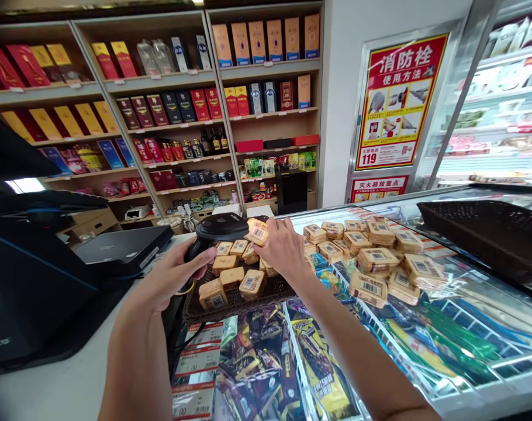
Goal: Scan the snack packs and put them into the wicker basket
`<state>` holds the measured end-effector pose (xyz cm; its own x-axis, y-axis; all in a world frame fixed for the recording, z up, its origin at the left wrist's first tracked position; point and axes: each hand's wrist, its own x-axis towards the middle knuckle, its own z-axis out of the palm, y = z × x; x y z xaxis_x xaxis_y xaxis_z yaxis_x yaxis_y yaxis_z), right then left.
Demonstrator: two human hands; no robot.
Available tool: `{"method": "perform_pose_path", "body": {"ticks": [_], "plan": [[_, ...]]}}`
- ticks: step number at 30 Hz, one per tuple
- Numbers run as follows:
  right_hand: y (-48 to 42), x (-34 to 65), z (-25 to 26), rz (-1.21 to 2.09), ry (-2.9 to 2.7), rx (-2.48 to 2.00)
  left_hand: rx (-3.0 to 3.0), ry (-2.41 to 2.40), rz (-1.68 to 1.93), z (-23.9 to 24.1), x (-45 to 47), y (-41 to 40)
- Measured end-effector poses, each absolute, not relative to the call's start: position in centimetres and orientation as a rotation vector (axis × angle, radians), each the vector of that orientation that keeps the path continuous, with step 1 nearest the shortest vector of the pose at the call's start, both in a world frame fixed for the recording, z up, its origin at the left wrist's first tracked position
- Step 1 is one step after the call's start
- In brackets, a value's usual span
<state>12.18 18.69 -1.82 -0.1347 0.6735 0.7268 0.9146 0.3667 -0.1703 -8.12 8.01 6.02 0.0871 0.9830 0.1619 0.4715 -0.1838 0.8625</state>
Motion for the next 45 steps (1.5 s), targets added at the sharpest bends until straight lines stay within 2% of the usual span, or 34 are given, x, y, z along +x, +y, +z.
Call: {"method": "perform_pose_path", "body": {"ticks": [6, 11, 18, 22, 27, 33, 38, 45], "plan": [[19.1, 9.8, -4.5, -0.230, -2.122, -1.378, 1.720, 1.469, 1.063, 6.0, -8.0, 8.2], [20.0, 9.5, -4.5, -0.291, -2.095, -1.348, 1.719, 1.518, 1.049, 6.0, -7.9, 8.7], [24.1, 21.7, -1.6, -0.301, -1.580, -1.832, 1.750, 1.519, 1.076, 5.9, -8.0, 9.3], [24.7, 29.4, -3.1, -0.147, -1.123, -2.086, 1.783, 1.496, 1.029, 5.8, -7.7, 9.6], [24.1, 33.1, -5.5, -0.008, -1.095, -2.126, 1.795, 1.490, 0.986, 5.4, -7.7, 10.0], [24.6, 30.8, -2.6, 0.007, -1.235, -2.005, 1.764, 1.498, 0.958, 5.4, -7.8, 9.7], [22.6, 23.6, 0.6, -0.105, -1.528, -1.531, 1.751, 1.495, 0.984, 5.6, -7.9, 9.1], [19.8, 16.0, 0.4, -0.336, -1.726, -1.269, 1.714, 1.517, 1.053, 6.0, -8.1, 8.3]]}}
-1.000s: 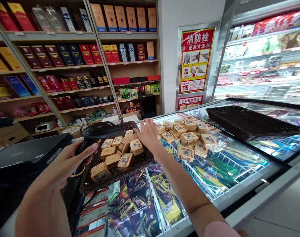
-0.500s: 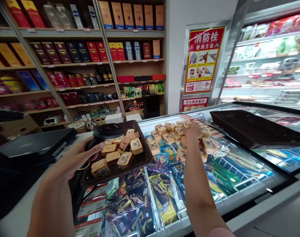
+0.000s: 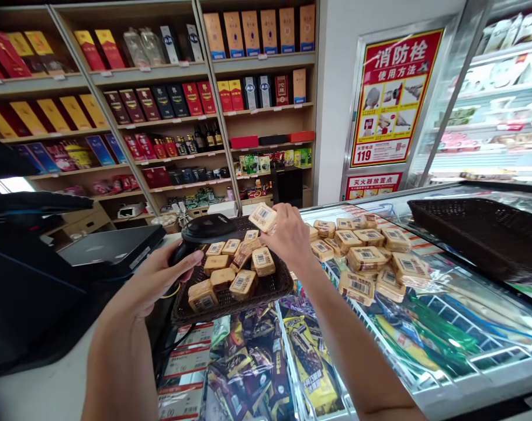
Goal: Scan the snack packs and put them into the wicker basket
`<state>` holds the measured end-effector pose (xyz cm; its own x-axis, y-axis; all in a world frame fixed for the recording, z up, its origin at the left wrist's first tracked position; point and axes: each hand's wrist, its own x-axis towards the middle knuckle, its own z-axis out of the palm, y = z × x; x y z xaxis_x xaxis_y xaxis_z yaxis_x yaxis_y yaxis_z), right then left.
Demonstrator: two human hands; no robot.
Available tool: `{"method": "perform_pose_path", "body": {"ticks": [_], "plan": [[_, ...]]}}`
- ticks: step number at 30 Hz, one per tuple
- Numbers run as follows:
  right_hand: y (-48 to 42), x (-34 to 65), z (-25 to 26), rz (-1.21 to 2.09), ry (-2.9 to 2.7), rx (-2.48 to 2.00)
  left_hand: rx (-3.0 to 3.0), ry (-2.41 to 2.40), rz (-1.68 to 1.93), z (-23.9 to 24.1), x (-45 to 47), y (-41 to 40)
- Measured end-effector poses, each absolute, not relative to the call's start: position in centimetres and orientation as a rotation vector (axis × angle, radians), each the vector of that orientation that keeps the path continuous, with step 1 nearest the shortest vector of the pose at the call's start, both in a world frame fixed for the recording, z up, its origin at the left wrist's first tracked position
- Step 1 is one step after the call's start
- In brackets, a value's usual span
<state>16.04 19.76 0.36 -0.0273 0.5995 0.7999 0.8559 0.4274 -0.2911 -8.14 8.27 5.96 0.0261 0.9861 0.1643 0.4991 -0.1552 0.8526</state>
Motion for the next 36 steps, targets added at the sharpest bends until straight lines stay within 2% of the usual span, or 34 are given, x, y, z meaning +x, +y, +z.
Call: {"method": "perform_pose_path", "body": {"ticks": [15, 20, 25, 30, 33, 36], "plan": [[17.9, 14.5, 0.0, -0.367, -1.855, -1.267, 1.736, 1.470, 1.111, 5.9, -7.6, 7.9], [18.0, 13.3, -0.8, -0.153, -1.900, -1.261, 1.716, 1.470, 1.176, 5.9, -8.2, 8.1], [18.2, 10.0, -3.6, 0.142, -2.080, -1.284, 1.680, 1.504, 1.227, 6.0, -8.6, 8.1], [17.7, 7.6, -5.6, 0.255, -2.067, -1.153, 1.704, 1.497, 1.190, 6.0, -8.3, 8.1], [17.8, 8.1, -5.1, 0.306, -2.098, -1.073, 1.710, 1.485, 1.173, 6.0, -7.9, 8.2], [18.6, 10.1, -3.6, 0.204, -2.109, -1.151, 1.722, 1.499, 1.170, 5.9, -7.8, 8.6]]}}
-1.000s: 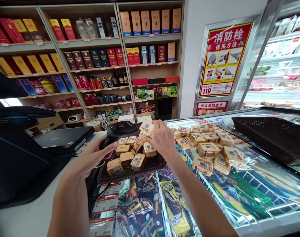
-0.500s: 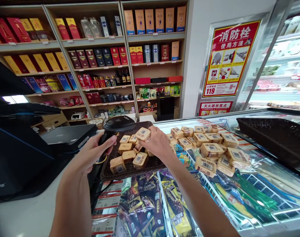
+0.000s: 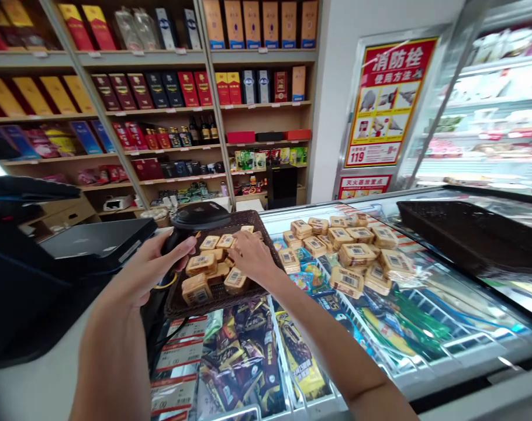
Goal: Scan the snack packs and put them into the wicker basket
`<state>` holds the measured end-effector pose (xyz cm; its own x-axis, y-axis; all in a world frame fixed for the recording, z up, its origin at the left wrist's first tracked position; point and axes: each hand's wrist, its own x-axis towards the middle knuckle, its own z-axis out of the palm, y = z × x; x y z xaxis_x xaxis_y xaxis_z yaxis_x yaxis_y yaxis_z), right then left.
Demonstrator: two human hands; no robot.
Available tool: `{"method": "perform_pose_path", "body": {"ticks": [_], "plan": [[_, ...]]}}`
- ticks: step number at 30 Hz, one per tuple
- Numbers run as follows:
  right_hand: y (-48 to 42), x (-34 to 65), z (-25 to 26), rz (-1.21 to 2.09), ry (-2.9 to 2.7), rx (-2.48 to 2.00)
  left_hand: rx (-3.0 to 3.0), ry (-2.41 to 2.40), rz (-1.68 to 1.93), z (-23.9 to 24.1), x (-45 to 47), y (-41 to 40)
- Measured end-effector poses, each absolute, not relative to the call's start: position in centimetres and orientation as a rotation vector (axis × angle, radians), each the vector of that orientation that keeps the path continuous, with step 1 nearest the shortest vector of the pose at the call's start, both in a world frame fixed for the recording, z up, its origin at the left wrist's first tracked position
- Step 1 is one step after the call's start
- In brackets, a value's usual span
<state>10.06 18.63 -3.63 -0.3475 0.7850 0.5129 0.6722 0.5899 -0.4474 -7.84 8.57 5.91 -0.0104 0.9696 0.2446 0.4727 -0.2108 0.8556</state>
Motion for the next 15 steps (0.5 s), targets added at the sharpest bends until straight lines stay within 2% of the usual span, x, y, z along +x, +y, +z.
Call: {"method": "perform_pose_path", "body": {"ticks": [7, 11, 15], "plan": [[23.3, 18.4, -2.0, -0.104, -1.873, -1.700, 1.790, 1.526, 1.064, 5.0, -7.9, 10.0], [26.5, 21.9, -5.2, -0.056, -1.754, -1.958, 1.758, 1.572, 1.092, 4.9, -7.4, 10.1], [28.6, 22.3, -8.8, 0.041, -1.734, -2.020, 1.752, 1.591, 1.098, 5.1, -7.6, 10.1]]}}
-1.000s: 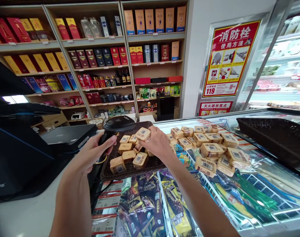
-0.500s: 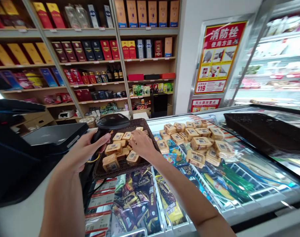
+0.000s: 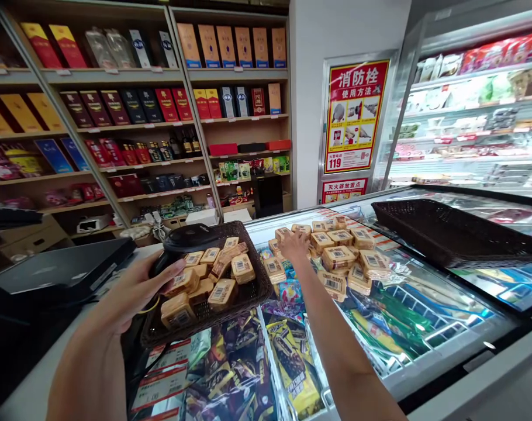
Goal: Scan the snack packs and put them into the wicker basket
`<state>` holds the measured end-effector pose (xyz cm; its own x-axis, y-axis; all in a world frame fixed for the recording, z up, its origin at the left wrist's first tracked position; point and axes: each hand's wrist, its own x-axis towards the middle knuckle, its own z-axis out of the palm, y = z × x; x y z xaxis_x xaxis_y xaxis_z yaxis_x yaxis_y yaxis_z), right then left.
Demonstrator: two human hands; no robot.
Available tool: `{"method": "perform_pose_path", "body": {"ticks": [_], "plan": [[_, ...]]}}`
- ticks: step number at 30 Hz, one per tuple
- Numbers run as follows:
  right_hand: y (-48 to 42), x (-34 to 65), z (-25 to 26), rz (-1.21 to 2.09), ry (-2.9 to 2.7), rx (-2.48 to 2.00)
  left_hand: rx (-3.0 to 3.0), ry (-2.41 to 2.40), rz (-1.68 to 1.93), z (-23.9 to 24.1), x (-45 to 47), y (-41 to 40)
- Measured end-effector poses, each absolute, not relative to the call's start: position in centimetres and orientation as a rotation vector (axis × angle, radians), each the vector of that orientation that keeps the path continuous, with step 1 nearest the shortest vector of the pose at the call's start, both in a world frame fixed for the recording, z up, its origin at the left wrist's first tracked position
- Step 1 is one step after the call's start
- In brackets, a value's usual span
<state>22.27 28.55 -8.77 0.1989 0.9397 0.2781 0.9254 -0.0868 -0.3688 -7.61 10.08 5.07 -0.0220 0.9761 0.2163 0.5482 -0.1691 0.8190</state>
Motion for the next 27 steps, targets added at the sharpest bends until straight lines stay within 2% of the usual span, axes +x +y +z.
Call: {"method": "perform_pose_path", "body": {"ticks": [8, 14, 20, 27], "plan": [[29.1, 21.8, -10.3, -0.038, -1.596, -1.857, 1.734, 1.626, 1.131, 4.8, -8.8, 10.1], [28.4, 21.0, -6.7, -0.136, -1.616, -1.648, 1.696, 1.607, 1.150, 5.1, -8.3, 9.6], [24.1, 17.5, -2.5, -0.286, -1.835, -1.131, 1.685, 1.530, 1.144, 5.2, -8.4, 9.2], [21.2, 16.2, -1.1, -0.346, -2.011, -0.879, 1.685, 1.446, 1.111, 5.2, -8.1, 9.0]]}}
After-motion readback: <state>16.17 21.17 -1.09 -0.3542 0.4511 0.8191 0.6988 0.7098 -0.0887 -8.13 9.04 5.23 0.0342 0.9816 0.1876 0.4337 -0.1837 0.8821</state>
